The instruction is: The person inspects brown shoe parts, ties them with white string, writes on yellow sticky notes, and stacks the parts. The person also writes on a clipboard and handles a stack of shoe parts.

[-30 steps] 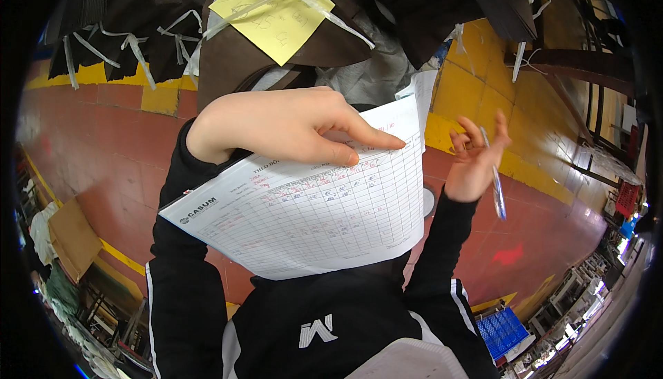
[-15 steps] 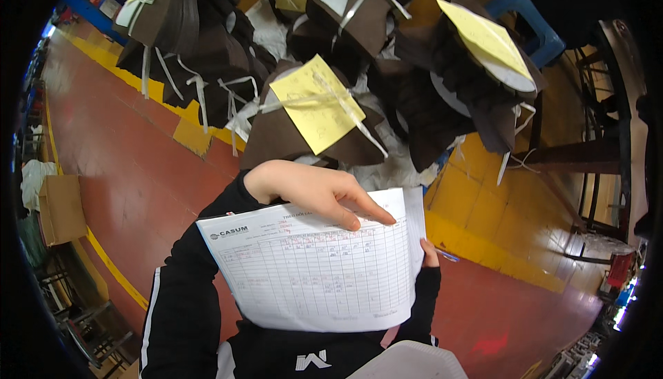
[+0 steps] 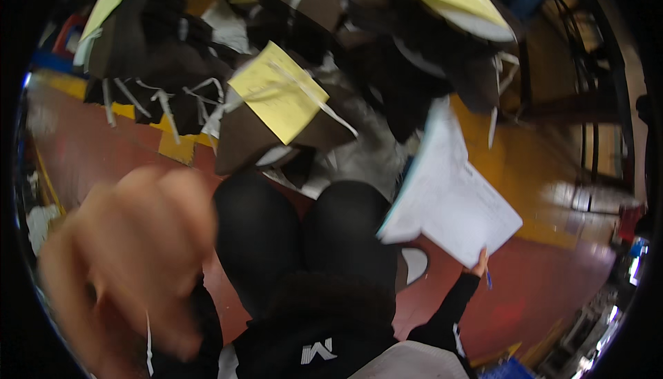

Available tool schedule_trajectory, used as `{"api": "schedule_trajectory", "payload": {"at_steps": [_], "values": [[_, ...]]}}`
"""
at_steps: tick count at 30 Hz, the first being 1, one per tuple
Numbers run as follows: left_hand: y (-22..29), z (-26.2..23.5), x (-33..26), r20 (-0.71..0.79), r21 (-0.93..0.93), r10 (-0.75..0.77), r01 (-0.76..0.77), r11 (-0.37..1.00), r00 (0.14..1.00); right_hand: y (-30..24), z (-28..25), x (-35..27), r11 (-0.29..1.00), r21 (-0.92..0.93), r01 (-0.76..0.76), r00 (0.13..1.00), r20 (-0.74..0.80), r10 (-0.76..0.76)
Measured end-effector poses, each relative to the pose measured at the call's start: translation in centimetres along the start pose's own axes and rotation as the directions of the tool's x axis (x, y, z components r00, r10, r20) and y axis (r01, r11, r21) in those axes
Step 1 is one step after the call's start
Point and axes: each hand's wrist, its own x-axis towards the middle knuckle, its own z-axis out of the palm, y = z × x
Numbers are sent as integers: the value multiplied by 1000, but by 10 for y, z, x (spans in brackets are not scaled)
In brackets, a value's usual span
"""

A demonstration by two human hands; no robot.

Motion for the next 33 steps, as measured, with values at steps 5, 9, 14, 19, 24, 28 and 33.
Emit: {"api": "schedule_trajectory", "payload": {"at_steps": [5,9,14,19,24,28,33], "values": [[23,53,-62,-279,-49,-323,323,945,904,31,-43,17,920,-363,-145,955,-294,35],[-6,69,-61,-212,-156,-482,457,876,850,73,-86,15,953,-284,100,824,-513,-240],[-8,52,-34,7,-232,-358,350,908,934,78,-57,22,928,-373,17,761,-597,-254],[-15,79,-43,-271,-279,-517,448,849,812,59,-77,31,729,-654,-203,735,-594,-328],[-7,121,-4,-434,-196,-753,763,615,495,60,-20,41,327,-927,-185,763,-345,-547],[42,75,-39,-432,-77,-839,913,400,331,82,31,65,-26,-989,143,859,137,-493],[44,79,-3,-329,-93,-938,985,148,110,98,60,85,-8,-983,182,897,169,-409]]}}
